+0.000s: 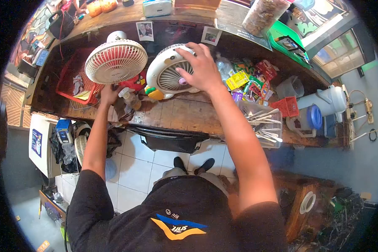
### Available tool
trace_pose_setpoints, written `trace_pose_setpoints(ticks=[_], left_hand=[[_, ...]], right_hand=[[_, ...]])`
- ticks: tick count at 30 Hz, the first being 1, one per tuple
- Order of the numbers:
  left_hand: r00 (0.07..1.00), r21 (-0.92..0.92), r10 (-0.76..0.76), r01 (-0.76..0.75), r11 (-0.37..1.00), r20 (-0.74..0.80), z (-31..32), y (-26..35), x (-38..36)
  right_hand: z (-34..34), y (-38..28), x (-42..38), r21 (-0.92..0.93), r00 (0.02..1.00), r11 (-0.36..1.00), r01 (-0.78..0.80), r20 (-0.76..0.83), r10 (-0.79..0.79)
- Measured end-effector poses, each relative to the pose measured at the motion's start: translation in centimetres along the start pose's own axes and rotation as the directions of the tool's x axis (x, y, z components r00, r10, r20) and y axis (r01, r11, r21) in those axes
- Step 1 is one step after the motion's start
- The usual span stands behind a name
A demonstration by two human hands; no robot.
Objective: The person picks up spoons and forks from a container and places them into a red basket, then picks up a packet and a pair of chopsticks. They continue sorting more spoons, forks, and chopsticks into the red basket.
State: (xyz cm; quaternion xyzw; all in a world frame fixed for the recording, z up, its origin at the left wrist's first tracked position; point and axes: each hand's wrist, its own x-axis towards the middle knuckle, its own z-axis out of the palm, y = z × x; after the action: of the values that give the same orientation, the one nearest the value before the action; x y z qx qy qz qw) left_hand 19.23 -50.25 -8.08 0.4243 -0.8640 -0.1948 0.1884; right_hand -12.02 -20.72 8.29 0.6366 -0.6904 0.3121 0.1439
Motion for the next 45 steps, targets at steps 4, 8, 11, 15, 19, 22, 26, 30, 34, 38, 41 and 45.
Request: trace_pose_setpoints(ticks=[4, 8, 11, 15, 19, 22, 26, 30, 34, 38, 41, 45], left_hand=[[0.931, -0.210, 0.163, -0.240, 0.948, -0.326, -3.6, 1.2, -5.7], [0.812, -0.219, 0.218, -0.386, 0.896, -0.541, -3.5, 6.3, -15.5], [0.752, -0.231, 0.439, -0.599, 0.767, -0.492, -2.3, 12.1, -19.7], [0.916, -0.580, 0.355, -0.394, 0.713, -0.185, 1.9, 20.1, -22.8], [0.892, -0.733, 0.365, -0.057, 0.678, 0.268, 5.1, 27.2, -22.5], [0.798, -0.669, 0.378, 0.043, 0.742, 0.470, 8.4, 30.9, -21.6], [0.696, -0.604, 0.357, 0.138, 0.785, 0.623, 12.3, 35.6, -21.2], [0.732, -0.573, 0.233, 0.252, 0.780, 0.640, 16.6, 37.6, -21.9], [0.828, -0.560, 0.086, 0.295, 0.774, 0.555, 17.4, 37.6, -23.2], [0.902, -0.535, -0.060, 0.306, 0.788, 0.428, 17.0, 35.8, -23.3], [0.937, -0.501, -0.195, 0.322, 0.803, 0.289, 16.4, 33.2, -23.0], [0.981, -0.372, -0.174, 0.193, 0.908, 0.085, 15.2, 29.6, -22.2]], right_hand=[[0.0, -0.5, -0.6, -0.019, 0.997, 1.000, -0.010, 0.076, 0.012], [-1.6, -2.6, -4.2, 0.103, 0.997, 0.994, -0.033, 0.068, 0.026], [-3.3, -3.8, -10.3, 0.224, 0.987, 0.961, -0.159, 0.070, 0.147], [-7.1, -3.4, -20.9, 0.173, 0.883, 0.869, -0.463, 0.002, 0.470], [-11.8, 0.7, -30.1, 0.014, 0.665, 0.693, -0.721, -0.267, 0.697], [-15.1, 4.5, -34.8, -0.014, 0.473, 0.499, -0.866, -0.343, 0.812], [-15.8, 9.8, -41.3, 0.263, 0.230, 0.265, -0.928, -0.154, 0.961], [-17.0, 8.4, -40.9, 0.278, 0.244, 0.224, -0.934, 0.040, 0.969], [-17.5, 10.1, -42.9, 0.369, 0.349, 0.254, -0.894, 0.219, 0.911], [-18.0, 10.3, -42.1, 0.501, 0.438, 0.174, -0.848, 0.475, 0.763], [-16.1, 11.1, -41.3, 0.574, 0.528, 0.157, -0.804, 0.566, 0.633], [-13.3, 11.2, -39.5, 0.627, 0.637, 0.212, -0.750, 0.597, 0.487]])
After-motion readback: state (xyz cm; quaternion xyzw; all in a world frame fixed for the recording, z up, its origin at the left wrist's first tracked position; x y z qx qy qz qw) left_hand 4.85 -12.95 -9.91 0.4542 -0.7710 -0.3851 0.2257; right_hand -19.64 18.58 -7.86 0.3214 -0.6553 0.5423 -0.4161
